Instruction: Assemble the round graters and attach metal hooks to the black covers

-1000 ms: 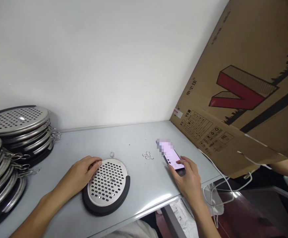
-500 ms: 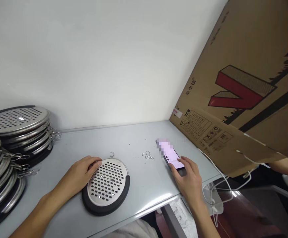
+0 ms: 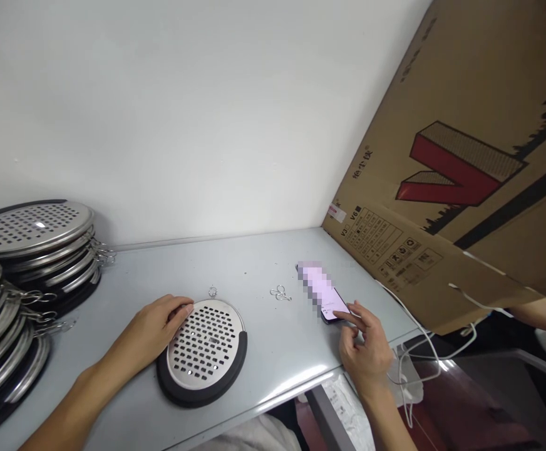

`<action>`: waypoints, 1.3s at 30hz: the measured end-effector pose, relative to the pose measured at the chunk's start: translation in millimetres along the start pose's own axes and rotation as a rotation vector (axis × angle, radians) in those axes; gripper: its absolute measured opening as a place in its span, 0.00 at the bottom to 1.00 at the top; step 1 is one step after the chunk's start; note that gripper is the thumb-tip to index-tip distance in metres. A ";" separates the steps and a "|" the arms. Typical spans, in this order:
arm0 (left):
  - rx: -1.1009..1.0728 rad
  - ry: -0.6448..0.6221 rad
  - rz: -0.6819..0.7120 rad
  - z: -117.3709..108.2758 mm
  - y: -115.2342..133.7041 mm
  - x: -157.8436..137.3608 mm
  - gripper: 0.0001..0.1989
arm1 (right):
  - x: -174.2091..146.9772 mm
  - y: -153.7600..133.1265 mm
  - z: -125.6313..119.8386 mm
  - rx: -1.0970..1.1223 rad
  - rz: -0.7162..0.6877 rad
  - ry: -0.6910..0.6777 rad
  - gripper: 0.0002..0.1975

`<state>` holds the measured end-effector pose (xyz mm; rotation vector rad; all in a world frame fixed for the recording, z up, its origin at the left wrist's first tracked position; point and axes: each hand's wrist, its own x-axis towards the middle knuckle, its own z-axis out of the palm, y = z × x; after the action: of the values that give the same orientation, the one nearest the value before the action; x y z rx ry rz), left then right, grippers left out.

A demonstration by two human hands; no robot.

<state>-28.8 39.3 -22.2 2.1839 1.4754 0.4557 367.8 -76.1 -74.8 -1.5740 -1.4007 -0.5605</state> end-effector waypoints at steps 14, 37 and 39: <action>0.003 0.005 -0.001 -1.0 2.2 0.0 0.19 | 11.9 -2.2 1.2 -0.106 0.242 -0.095 0.17; 0.022 -0.002 0.001 -0.7 1.9 -0.4 0.19 | 15.5 2.0 8.1 -0.151 0.205 -0.423 0.37; 0.025 -0.003 -0.003 -0.7 2.1 -0.3 0.19 | 16.3 1.3 8.0 -0.143 0.218 -0.419 0.42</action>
<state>-27.6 38.5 -20.5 2.2008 1.4901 0.4356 371.1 -60.8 -65.6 -2.0141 -1.4874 -0.2083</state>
